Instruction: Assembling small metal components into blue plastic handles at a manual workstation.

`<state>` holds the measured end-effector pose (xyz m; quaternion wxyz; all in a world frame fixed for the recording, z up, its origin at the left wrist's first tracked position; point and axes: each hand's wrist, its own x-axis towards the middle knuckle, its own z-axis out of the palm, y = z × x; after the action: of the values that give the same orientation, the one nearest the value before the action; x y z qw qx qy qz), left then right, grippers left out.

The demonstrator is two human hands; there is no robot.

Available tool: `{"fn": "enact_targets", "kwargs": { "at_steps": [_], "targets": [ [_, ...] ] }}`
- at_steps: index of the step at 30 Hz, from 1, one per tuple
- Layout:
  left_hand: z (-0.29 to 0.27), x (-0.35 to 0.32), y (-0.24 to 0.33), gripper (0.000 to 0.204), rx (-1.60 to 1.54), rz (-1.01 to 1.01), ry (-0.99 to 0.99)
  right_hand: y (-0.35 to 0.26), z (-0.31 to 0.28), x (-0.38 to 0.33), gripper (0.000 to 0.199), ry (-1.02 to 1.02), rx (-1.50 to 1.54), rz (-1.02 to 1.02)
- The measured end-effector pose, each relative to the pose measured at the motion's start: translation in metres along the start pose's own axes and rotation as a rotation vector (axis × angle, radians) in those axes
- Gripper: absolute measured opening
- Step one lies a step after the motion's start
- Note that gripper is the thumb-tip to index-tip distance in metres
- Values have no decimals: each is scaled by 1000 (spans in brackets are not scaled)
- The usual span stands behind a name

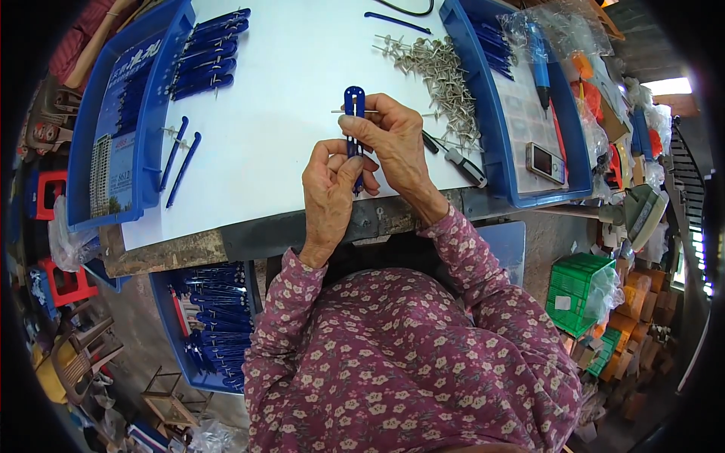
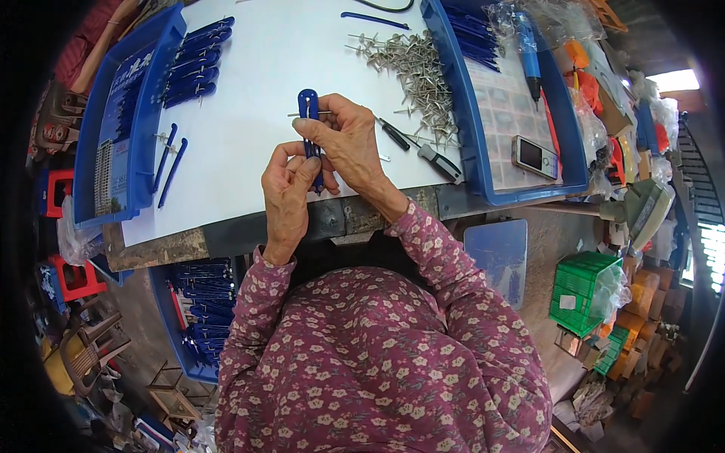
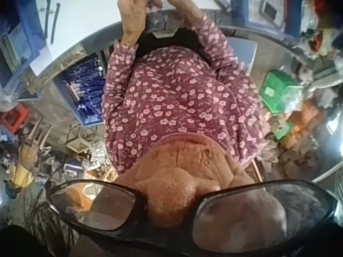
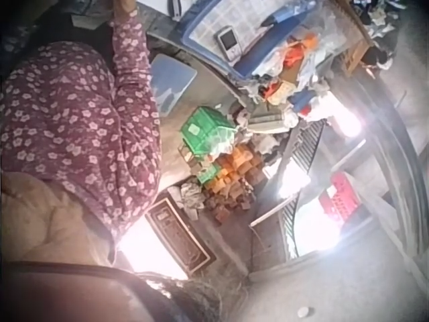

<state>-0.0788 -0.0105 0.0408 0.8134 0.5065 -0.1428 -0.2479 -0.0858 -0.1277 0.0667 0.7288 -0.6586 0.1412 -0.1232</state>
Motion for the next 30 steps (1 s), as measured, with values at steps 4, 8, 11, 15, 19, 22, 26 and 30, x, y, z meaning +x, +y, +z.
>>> {"fn": "enact_targets", "kwargs": {
  "at_steps": [4, 8, 11, 15, 19, 22, 26, 30],
  "targets": [
    [1, 1, -4, 14, 4, 13, -2, 1, -2, 1, 21, 9, -22, -16],
    [3, 3, -4, 14, 52, 8, -8, 4, -4, 3, 22, 4, -37, -34],
    [8, 4, 0, 13, 44, 18, -12, -2, -7, 5, 25, 4, -54, -8],
    [8, 7, -2, 14, 7, 18, -5, 9, -19, 15, 27, -49, -57, -23],
    [5, 8, -4, 15, 18, 6, -4, 8, -9, 18, 25, 80, -91, -281],
    [6, 9, -4, 15, 20, 9, 10, 5, -16, 19, 26, -45, -154, -171],
    [6, 10, -5, 15, -11, 8, 7, 7, -17, 24, 33, -25, -159, -97],
    [5, 12, -5, 15, -1, -22, 25, 11, -13, 28, 25, 38, -203, -319]
  ]
}}
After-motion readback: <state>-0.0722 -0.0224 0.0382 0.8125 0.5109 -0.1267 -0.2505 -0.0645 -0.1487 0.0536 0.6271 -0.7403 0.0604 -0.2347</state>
